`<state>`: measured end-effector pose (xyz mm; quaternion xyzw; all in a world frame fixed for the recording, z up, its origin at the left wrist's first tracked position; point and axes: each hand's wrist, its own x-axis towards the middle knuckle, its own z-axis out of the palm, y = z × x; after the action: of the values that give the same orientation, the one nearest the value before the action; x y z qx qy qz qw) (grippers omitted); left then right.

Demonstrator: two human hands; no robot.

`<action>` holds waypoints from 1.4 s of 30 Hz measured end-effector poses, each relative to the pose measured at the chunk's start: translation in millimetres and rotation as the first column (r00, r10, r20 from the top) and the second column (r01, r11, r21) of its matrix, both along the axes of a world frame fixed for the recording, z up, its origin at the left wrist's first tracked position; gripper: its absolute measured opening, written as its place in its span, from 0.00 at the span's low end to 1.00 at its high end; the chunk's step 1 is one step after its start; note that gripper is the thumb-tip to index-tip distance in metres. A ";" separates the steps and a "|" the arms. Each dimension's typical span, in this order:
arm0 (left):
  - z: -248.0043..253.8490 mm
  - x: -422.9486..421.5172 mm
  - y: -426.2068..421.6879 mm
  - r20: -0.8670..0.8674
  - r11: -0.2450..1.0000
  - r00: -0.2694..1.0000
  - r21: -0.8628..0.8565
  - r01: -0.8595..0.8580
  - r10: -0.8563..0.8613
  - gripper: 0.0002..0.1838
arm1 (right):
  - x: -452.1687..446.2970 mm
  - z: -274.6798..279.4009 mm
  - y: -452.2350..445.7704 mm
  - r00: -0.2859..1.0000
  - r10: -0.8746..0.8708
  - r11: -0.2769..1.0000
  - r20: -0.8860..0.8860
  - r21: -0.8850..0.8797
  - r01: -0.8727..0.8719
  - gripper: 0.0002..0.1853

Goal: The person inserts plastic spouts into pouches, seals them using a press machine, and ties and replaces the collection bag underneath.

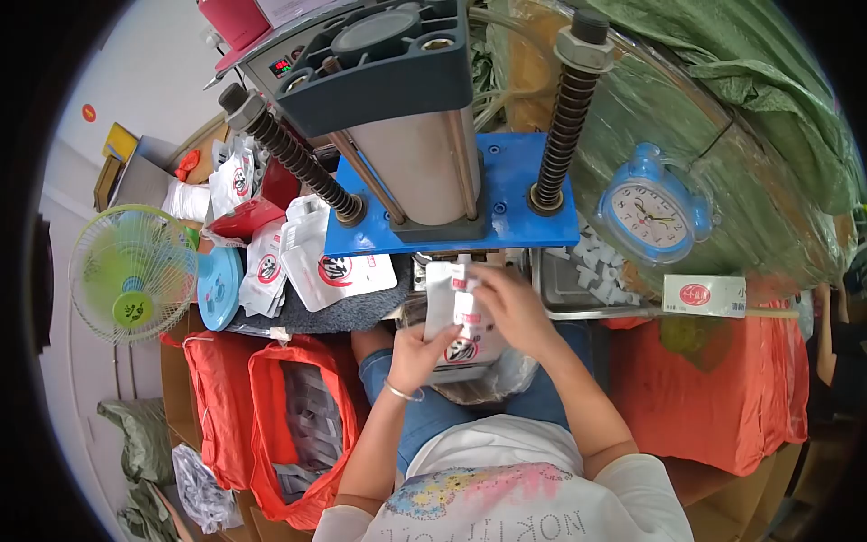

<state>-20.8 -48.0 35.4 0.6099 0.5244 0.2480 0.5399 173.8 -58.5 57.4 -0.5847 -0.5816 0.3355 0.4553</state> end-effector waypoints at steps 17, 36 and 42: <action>-35.6 -56.8 10.7 -0.604 0.711 0.718 0.668 0.221 0.345 0.28 | 76.2 -40.1 4.3 0.886 -0.424 0.906 -0.187 -0.103 0.411 0.09; -10.2 -0.3 -4.0 -0.053 0.990 0.999 0.139 -0.008 0.015 0.14 | -9.8 -2.9 1.4 0.963 -0.168 0.985 -0.209 -0.066 0.158 0.10; -40.0 21.2 43.9 0.202 0.988 0.971 0.055 -0.144 0.130 0.18 | 82.8 -25.9 15.3 0.432 -0.342 0.895 0.835 0.149 0.420 0.17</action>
<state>0.4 -4.2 -4.5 0.5630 0.5001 0.3623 0.5493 256.7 -43.2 31.5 -0.8057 -0.5662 -0.0778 0.1558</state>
